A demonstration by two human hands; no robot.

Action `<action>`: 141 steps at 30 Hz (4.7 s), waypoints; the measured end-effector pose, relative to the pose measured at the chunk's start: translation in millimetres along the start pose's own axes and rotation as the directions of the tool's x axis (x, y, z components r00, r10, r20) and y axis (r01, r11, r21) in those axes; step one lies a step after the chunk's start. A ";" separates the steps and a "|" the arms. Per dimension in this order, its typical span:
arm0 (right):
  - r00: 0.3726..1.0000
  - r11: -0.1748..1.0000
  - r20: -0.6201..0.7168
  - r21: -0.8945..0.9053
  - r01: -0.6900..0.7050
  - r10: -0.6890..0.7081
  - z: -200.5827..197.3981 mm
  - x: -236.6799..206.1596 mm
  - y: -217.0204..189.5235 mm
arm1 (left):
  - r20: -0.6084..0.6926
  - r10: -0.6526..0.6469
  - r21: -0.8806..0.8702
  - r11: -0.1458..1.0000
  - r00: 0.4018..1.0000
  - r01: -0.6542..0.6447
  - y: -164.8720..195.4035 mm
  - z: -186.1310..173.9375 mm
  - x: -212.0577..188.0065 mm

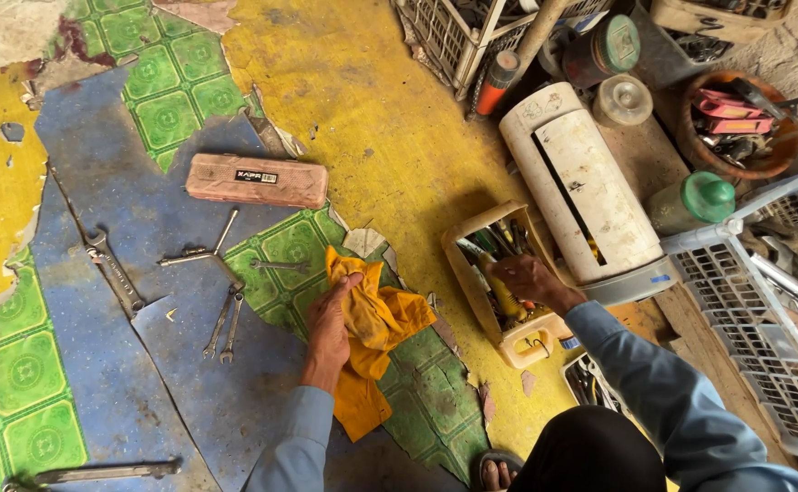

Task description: The person wipes several metal tools with a yellow cloth, picking them up from the floor and a plastic container, then places them back into the container. The person also opens a small tin, removes a metal part, wipes it, and returns it to the tin.

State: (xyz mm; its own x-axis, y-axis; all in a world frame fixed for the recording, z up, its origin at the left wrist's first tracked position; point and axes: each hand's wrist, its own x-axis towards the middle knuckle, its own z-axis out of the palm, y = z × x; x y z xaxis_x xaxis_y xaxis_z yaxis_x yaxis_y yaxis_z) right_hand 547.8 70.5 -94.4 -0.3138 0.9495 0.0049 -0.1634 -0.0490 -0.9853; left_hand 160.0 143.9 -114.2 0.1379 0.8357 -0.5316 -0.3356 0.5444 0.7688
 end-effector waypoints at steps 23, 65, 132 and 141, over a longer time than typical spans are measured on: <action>0.914 0.324 -0.361 -0.900 -0.291 -0.183 55.5 8.5 -15.7 | 0.114 0.066 -0.078 0.995 0.991 -0.058 -26.5 -18.8 17.8; 0.911 0.877 -0.409 -0.414 -0.245 0.062 17.1 -98.2 -21.0 | 0.402 0.568 0.914 -0.292 0.718 -0.281 2.3 -128.1 116.4; 0.933 0.958 -0.347 0.286 0.005 0.099 211.3 121.7 -102.9 | 0.154 0.241 -0.665 0.742 0.958 -0.079 34.3 -2.4 -89.9; 0.843 0.817 -0.420 -0.575 0.039 -0.336 150.1 115.3 -60.3 | 0.037 0.549 -0.681 0.625 0.835 -0.380 104.7 -14.2 -110.3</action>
State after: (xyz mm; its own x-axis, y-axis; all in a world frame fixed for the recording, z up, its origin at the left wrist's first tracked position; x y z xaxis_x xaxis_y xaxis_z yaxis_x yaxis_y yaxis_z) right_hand 381.1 136.3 -8.8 0.1828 0.9473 0.2631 0.3916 0.1753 -0.9033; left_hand 96.5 107.7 19.9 -0.0344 0.9994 -0.0091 -0.8973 -0.0269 0.4406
